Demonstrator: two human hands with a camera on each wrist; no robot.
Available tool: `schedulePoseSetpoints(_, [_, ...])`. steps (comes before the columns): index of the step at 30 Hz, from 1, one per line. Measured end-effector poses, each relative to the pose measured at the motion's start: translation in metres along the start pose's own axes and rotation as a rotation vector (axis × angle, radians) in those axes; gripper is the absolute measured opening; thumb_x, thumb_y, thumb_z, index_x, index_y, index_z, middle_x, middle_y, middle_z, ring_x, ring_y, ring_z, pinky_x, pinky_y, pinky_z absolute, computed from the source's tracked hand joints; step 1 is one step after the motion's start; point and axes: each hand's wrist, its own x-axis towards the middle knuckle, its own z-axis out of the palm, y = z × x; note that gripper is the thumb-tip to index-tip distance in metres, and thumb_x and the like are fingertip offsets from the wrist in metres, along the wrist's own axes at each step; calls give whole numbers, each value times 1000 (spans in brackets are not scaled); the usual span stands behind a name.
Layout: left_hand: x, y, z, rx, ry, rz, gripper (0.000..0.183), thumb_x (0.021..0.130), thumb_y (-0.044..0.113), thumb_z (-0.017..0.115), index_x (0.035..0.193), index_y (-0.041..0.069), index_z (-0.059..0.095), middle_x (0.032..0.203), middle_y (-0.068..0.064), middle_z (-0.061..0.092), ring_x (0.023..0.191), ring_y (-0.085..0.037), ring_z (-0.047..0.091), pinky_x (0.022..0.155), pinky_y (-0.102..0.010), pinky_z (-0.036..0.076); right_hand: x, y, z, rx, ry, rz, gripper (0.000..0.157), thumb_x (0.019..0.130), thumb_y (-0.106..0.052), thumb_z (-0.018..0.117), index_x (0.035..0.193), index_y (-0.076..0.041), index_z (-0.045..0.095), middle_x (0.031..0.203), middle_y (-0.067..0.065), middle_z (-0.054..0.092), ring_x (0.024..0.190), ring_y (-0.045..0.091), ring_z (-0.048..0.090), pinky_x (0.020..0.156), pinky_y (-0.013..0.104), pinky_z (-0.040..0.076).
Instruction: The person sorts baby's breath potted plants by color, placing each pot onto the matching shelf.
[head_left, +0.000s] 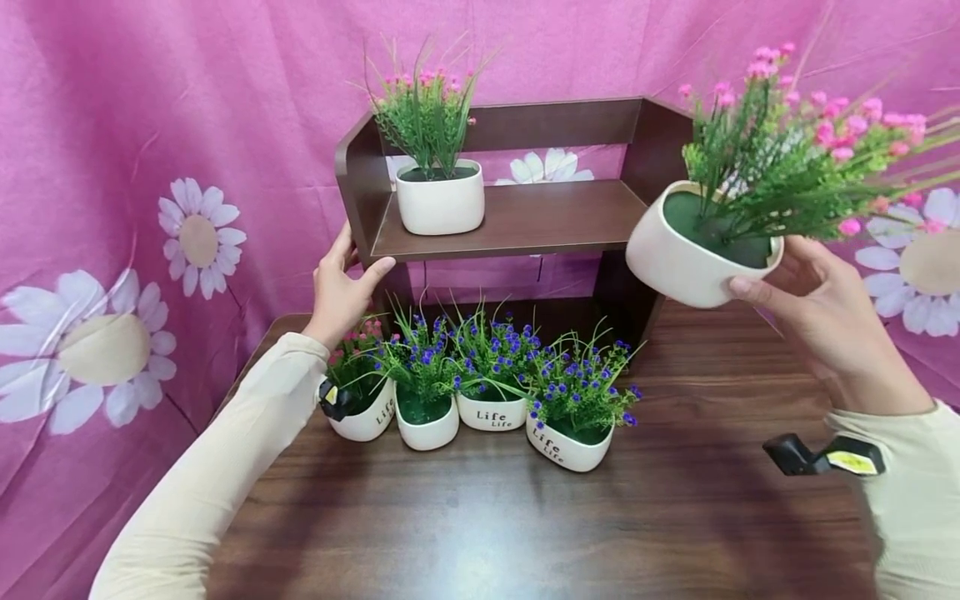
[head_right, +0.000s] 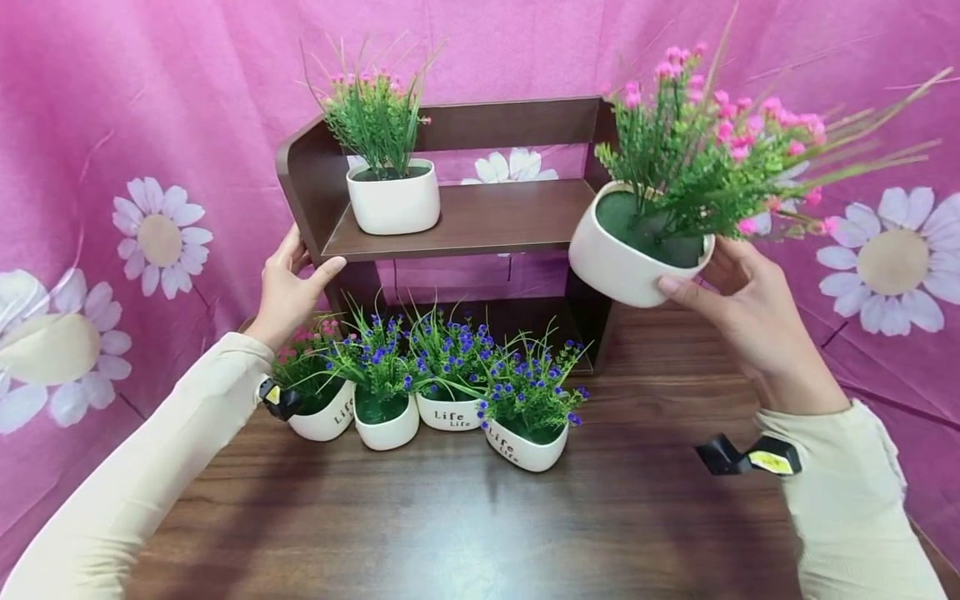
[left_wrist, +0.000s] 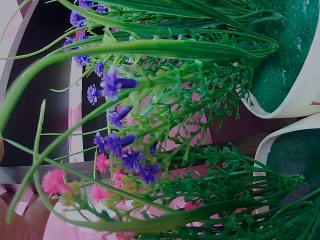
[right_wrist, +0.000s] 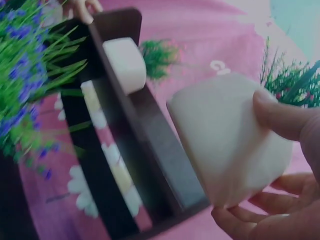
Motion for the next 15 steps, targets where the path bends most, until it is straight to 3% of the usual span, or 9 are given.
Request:
schedulePoseSetpoints(6, [0, -1, 0, -4, 4, -5, 71, 86, 7, 71, 147, 3, 35, 137, -21, 50, 122, -37, 53, 107, -41, 39, 26, -8, 29, 21, -42, -12, 51, 86, 23, 51, 134, 6, 48, 129, 13, 57, 112, 19, 59, 83, 23, 54])
schedulePoseSetpoints(15, [0, 1, 0, 4, 2, -13, 71, 86, 7, 71, 147, 2, 35, 138, -21, 50, 123, -37, 52, 108, -41, 38, 65, -5, 59, 41, -39, 28, 58, 83, 19, 60, 136, -3, 50, 133, 10, 54, 112, 20, 59, 86, 22, 53])
